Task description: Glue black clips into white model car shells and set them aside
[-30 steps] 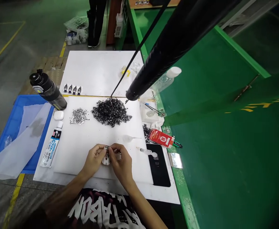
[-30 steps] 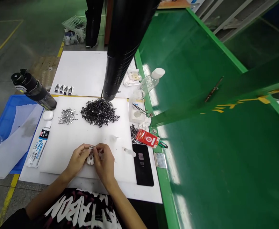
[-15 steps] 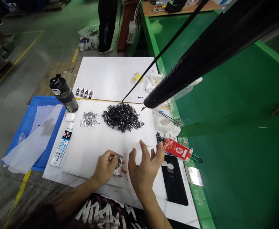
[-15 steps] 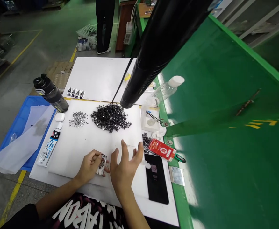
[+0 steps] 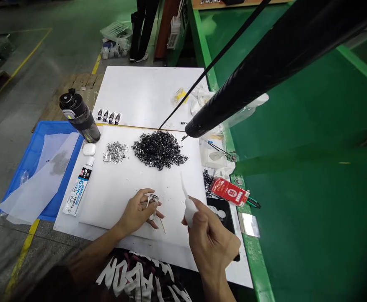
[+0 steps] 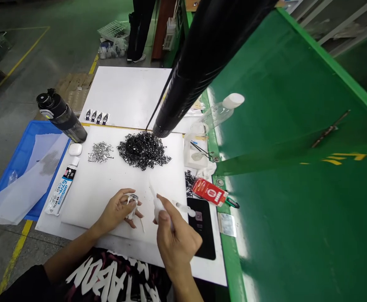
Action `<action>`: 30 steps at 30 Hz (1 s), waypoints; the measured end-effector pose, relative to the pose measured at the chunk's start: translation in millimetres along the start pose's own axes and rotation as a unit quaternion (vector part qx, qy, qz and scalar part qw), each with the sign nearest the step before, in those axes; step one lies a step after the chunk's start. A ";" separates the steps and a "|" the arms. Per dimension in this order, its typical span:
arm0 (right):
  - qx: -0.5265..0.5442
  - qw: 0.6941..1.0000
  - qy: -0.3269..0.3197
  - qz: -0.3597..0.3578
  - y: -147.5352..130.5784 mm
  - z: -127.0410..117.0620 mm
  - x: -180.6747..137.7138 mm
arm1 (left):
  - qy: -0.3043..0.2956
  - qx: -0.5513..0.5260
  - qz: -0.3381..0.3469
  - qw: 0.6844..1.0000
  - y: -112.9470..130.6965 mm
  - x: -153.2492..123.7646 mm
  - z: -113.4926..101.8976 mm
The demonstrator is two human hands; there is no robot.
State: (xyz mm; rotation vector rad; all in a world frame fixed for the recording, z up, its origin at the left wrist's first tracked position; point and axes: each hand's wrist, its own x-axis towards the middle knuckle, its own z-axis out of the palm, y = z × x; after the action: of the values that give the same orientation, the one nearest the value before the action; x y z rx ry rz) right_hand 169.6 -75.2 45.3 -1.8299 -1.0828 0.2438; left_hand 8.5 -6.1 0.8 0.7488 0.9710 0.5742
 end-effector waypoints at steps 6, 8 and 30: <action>0.044 0.979 0.182 -0.075 -6.3 15.4 0.0 | -0.009 -0.009 -0.016 1.000 1.4 -0.3 -0.9; 0.147 0.970 0.175 -0.088 -9.4 23.3 0.6 | -0.005 -0.018 -0.018 1.000 1.6 0.0 -0.7; 0.052 0.997 0.028 -0.043 -4.0 18.1 -14.8 | 0.019 -0.003 -0.009 1.000 2.1 -1.6 4.4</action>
State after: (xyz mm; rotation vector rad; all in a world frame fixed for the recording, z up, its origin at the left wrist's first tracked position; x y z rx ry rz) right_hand 148.2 -74.5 35.1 -1.6830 -1.0885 0.1939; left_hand 11.4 -7.4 4.8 0.7245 1.0106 0.5771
